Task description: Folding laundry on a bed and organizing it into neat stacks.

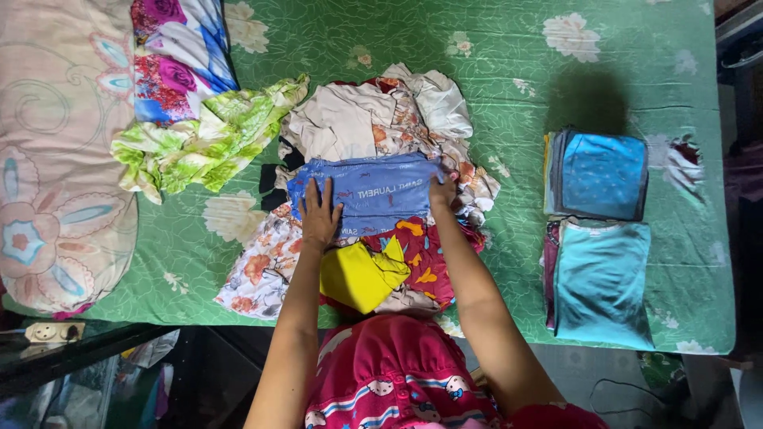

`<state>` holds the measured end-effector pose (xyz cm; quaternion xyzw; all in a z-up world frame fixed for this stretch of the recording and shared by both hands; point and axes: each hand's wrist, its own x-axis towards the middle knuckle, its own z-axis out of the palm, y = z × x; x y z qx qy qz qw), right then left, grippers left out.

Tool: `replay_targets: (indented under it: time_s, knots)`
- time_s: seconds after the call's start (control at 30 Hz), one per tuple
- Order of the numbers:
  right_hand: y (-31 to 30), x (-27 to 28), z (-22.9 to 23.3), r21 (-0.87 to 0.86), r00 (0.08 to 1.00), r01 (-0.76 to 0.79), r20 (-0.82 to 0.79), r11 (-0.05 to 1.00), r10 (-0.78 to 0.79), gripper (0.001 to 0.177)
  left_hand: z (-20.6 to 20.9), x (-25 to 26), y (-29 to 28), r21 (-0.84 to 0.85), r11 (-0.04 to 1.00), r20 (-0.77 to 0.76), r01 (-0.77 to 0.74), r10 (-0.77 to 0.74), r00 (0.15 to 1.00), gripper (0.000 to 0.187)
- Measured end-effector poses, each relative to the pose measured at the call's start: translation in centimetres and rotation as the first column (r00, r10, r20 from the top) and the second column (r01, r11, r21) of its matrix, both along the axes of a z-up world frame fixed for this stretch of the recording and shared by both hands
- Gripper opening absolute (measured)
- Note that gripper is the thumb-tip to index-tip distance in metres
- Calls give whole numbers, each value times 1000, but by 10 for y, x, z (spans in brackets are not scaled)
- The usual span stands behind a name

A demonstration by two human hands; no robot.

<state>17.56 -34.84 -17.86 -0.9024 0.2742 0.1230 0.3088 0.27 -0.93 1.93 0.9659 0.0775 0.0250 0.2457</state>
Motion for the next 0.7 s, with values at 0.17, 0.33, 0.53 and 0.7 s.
replay_targets:
  time_s: [0.17,0.33,0.53,0.7]
  knots:
    - [-19,-9,33,-51,809,51,587,997,-11,52,-24,13,-13,114,987,-128,117,-102,986,64]
    - [-32,-19,120,-160,762,28,643,987,82,31,-15,23,-45,136,979,-175,152,-127,976,68]
    - [-60,-14,120,20,827,199,533,980,-179,24,-20,30,-74,91,972,-147,217,-202,968,73]
    - [-27,-21,155,-313,807,162,588,936,57,30,-10,22,-53,226,943,-19,243,-245,969,70]
